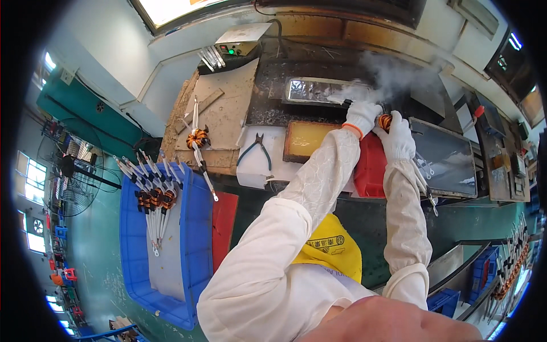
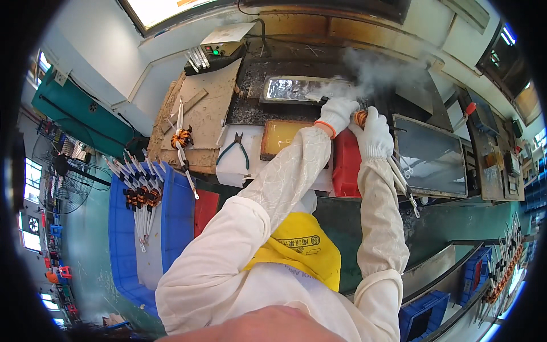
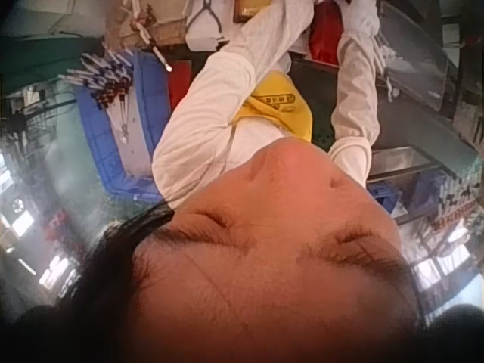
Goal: The recorder is dipping copper-coiled metal components into a solder bath and placing them into a storage bin.
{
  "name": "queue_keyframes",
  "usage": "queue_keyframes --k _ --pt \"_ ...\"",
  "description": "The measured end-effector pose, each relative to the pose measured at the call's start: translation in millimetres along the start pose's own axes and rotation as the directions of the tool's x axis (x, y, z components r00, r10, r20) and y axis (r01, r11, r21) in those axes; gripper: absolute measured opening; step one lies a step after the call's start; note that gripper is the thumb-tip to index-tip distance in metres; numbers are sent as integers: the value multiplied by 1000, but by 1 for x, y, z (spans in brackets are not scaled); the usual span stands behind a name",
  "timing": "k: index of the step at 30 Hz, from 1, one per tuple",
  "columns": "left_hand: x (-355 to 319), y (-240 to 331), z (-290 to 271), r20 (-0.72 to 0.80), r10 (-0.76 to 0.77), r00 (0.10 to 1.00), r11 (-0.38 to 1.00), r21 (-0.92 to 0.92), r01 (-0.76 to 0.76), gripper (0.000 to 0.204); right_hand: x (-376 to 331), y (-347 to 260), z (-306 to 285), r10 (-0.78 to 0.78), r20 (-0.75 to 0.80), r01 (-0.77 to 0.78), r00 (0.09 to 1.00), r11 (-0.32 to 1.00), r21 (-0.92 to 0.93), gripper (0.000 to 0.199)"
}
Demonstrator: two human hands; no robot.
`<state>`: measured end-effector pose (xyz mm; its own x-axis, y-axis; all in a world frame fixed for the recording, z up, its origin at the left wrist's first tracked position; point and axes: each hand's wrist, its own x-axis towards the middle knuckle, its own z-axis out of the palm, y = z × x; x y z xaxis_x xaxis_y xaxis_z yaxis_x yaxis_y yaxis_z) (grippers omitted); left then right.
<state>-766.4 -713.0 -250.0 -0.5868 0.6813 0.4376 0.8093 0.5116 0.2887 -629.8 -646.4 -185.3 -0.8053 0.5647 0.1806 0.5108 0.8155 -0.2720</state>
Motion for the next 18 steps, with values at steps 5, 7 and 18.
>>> queue_keyframes --k 5,7,18 --pt "4 1 -1 49 -8 999 1000 28 7 17 0 0 0 -2 -2 2 1000 1000 5 67" --pt "4 2 -2 66 -39 997 999 24 38 16 -1 0 -1 -3 -2 3 1000 1000 4 67" --pt "1 0 -1 0 2 1000 1000 19 -2 15 0 -5 -4 34 28 -33 999 999 -18 66"
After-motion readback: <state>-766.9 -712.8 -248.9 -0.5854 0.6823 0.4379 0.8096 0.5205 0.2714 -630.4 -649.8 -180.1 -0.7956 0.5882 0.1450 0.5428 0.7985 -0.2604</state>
